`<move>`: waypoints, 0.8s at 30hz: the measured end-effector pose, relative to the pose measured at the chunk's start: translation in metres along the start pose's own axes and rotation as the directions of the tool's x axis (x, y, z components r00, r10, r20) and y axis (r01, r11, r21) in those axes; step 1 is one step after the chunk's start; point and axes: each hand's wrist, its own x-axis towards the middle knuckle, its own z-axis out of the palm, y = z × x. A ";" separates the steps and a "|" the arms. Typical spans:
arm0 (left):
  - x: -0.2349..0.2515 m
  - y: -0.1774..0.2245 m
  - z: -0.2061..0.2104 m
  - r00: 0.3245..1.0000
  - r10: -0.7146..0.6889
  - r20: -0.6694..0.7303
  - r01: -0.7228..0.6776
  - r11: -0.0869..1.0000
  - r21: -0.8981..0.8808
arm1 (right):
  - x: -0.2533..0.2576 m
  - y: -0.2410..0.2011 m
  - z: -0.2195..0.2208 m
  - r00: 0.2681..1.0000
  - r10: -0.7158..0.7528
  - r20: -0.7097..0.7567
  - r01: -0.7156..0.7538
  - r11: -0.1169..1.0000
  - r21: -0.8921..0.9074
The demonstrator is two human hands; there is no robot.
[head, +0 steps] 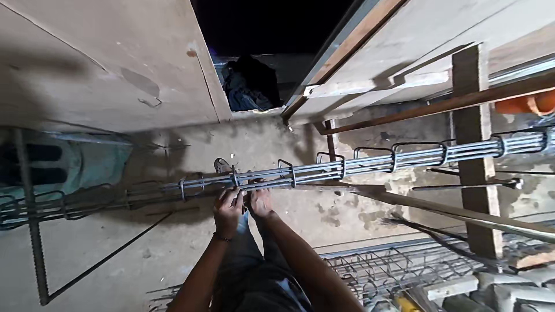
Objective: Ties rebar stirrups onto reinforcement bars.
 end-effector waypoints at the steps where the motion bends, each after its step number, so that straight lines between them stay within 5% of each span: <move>1: -0.001 -0.001 0.001 1.000 0.012 -0.005 -0.012 1.000 0.007 | 0.003 -0.006 -0.001 1.000 0.009 0.024 -0.009 1.000 -0.021; 5: -0.006 -0.009 0.006 0.998 0.045 -0.035 -0.045 0.999 0.018 | -0.012 -0.017 0.004 0.988 -0.069 -0.140 0.054 0.993 -0.108; 10: -0.006 -0.013 0.004 0.995 0.093 -0.037 -0.094 0.995 -0.021 | -0.049 -0.010 -0.015 0.982 -0.166 -0.087 0.144 0.965 -0.219; 13: -0.003 -0.015 0.002 0.995 0.097 -0.023 -0.097 0.995 -0.024 | -0.055 -0.018 -0.025 0.995 0.045 0.084 -0.038 0.996 -0.079; 17: -0.005 -0.012 0.002 0.999 0.053 -0.004 -0.054 0.998 -0.015 | -0.059 -0.022 -0.038 0.878 0.157 0.451 -0.310 0.906 0.289; 19: -0.002 -0.009 0.002 1.000 0.028 0.001 -0.028 1.000 0.012 | -0.067 -0.035 -0.056 0.906 0.069 0.418 -0.178 0.957 0.228; 22: -0.001 -0.006 0.001 1.000 0.025 0.003 -0.025 1.000 0.012 | -0.092 -0.043 -0.081 0.979 -0.110 0.172 0.150 0.958 -0.243; 24: -0.002 -0.006 0.001 1.000 0.031 0.007 -0.031 0.999 0.011 | -0.099 -0.030 -0.072 0.974 -0.164 0.157 0.204 0.938 -0.280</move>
